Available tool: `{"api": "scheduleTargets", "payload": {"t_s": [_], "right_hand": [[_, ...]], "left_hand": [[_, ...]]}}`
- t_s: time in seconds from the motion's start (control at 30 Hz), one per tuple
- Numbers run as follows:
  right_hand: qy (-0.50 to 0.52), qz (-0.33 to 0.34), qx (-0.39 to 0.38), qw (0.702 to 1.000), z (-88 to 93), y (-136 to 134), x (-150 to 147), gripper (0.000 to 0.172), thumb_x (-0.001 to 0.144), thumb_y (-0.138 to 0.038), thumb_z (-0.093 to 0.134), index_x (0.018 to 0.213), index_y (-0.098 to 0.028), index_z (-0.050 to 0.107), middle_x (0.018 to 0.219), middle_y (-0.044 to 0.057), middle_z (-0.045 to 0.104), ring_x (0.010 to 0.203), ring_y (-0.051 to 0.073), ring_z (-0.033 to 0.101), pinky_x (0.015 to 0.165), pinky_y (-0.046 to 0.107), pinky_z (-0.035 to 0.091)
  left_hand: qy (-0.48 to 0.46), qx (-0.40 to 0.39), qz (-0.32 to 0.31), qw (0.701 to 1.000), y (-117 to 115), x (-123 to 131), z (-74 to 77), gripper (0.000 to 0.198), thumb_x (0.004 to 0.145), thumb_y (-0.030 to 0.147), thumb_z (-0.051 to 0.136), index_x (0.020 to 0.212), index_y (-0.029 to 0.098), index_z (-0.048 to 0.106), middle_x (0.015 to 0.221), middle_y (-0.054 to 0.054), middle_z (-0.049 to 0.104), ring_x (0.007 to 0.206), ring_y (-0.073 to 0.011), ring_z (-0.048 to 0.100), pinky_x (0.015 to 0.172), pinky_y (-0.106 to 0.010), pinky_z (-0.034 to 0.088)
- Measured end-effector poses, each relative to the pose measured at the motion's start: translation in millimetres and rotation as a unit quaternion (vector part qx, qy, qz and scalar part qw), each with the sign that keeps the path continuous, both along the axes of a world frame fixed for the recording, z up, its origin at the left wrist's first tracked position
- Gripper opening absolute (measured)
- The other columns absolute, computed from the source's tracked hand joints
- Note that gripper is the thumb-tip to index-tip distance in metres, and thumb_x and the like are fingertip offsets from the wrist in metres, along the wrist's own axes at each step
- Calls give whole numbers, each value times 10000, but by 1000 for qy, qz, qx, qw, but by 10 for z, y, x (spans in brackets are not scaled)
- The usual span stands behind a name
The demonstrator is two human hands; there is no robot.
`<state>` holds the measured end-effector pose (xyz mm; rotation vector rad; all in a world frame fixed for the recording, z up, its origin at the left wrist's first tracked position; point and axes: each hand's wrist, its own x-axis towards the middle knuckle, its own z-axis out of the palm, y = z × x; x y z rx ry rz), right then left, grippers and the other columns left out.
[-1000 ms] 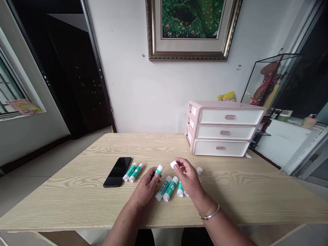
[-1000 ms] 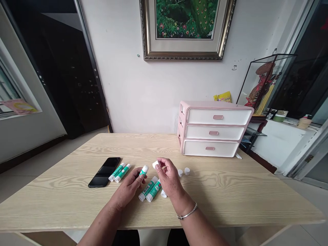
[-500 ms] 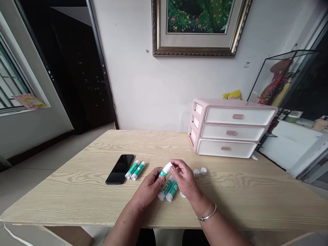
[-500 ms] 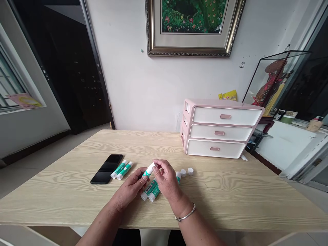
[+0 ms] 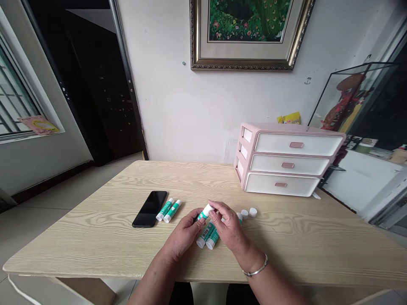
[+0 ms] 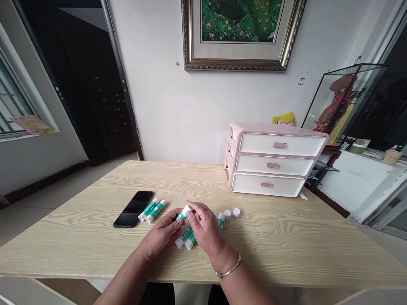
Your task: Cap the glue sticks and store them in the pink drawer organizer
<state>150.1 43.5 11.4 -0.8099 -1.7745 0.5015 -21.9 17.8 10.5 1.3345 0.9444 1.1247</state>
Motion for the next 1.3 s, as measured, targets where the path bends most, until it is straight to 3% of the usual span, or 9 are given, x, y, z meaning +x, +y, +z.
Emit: {"api": "scheduleTargets", "payload": {"t_s": [0.27,0.5,0.6,0.73,1.03,1.3], "right_hand": [[-39,10,20,999,21,-49,-10,344,997,-271,546,1329,-288,635,1213,66,706,1098,203,656,972,379,535],[-50,19,27,998,20,-169,-32,396,976,-280,569,1372,-288,581,1224,78,682,1055,212,650,964,390,533],[-5,-33,-4,999,-57,-142,9,326,980,-305,569,1300,-265,615,1150,76,702,989,212,662,907,379,546],[56,-86,-43,994,-100,-78,90,246,992,-357,549,1171,-226,654,1044,75,721,897,204,671,797,338,556],[148,-111,-46,982,-111,-21,219,244,962,-403,573,1068,-209,677,941,63,729,884,211,688,798,346,553],[236,-155,-68,957,49,-40,317,293,925,-458,586,996,-190,680,829,62,709,789,202,675,723,332,552]], "left_hand": [[-25,-16,-3,1000,-61,-1,113,481,835,493,673,1174,151,674,714,19,531,615,-111,406,595,-238,330],[-2,18,64,998,-43,-36,110,475,869,606,581,903,145,692,682,8,507,617,-128,414,556,-245,320],[13,-3,111,994,-19,-69,56,567,870,700,504,753,160,635,595,28,452,551,-122,387,512,-245,298],[17,-33,141,989,-17,-97,26,556,862,690,486,678,177,592,586,22,457,549,-128,395,506,-241,286],[27,5,160,987,-15,-140,-6,444,889,542,438,657,192,583,593,20,453,571,-138,405,525,-253,305],[61,30,164,984,-34,-142,27,447,898,511,411,566,217,462,584,16,424,584,-150,403,533,-269,312]]}}
